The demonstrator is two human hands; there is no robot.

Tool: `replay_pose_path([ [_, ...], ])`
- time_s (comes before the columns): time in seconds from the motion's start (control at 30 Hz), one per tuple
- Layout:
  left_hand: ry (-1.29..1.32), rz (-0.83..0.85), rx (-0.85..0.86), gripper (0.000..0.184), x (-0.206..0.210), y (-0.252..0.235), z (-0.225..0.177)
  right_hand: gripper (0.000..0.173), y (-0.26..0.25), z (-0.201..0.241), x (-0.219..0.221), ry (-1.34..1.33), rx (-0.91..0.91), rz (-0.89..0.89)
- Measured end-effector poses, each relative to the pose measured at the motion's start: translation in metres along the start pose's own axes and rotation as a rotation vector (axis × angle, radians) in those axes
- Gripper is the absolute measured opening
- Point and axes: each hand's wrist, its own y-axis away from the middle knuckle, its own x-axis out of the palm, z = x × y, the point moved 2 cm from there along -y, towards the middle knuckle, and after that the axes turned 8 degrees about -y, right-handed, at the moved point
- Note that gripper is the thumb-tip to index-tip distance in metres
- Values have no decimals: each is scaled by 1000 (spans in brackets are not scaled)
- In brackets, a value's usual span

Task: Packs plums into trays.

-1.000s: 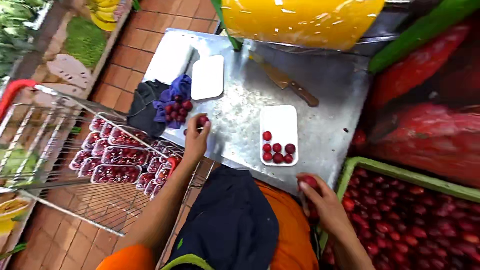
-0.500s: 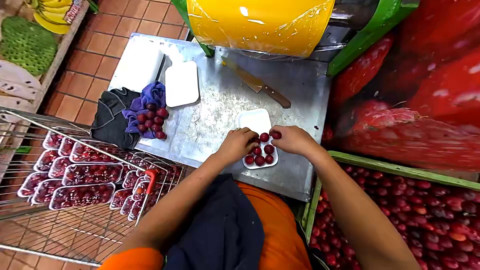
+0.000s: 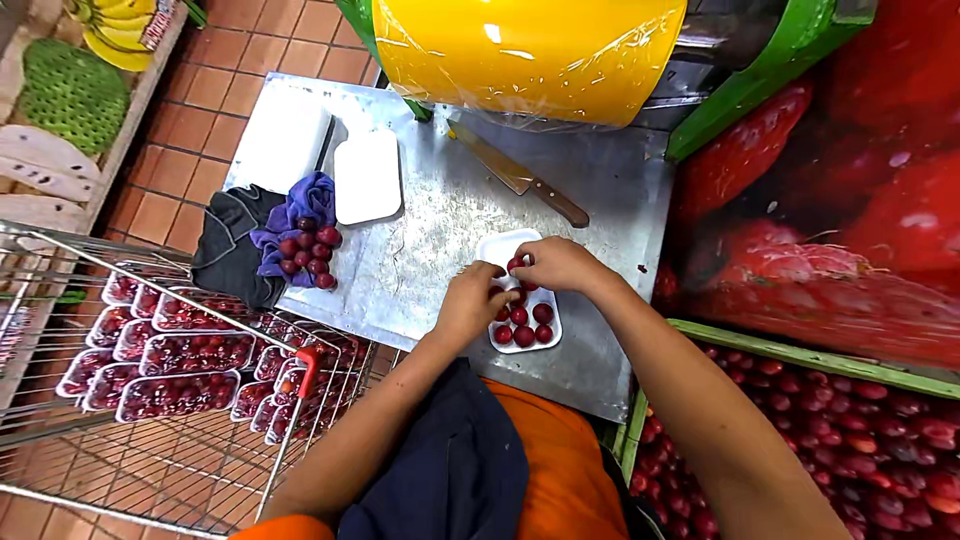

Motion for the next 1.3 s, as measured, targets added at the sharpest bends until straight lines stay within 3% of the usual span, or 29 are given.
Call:
replay_pose_path([
  [0.07,82,-51,-58,45,-9,-3,3,46,-5,0,-3,-8,-69,85],
  [0.13,138,-25,5,49,-6,-7,6,45,-4,-1,-4,-85,-76,121],
  [0.23,93,-11,95,40,7,-12,8,40,-1,0,-5,-247,67,84],
  [0.33,-39,-47,44,31,14,-9,8,45,8,8,-11,-309,169,79],
  [0.57,-27,14,16,50,14,-6,-6,36,10,6,-14,-171,163,49],
  [0.87,27,-61,26,33,14,-12,0,34,12,-16,-11,-43,-72,-20],
  [1.0,-3,-127,10,33,18,-18,3,30,9,-19,-8,-7,-79,-67],
  [1.1,0,-101,-29,38,17,-21,1,27,9,-17,-2,42,-142,-202],
  [1.3,73,-71,-7,37,13,-17,1,24,5,-22,-1,-122,-349,-224],
])
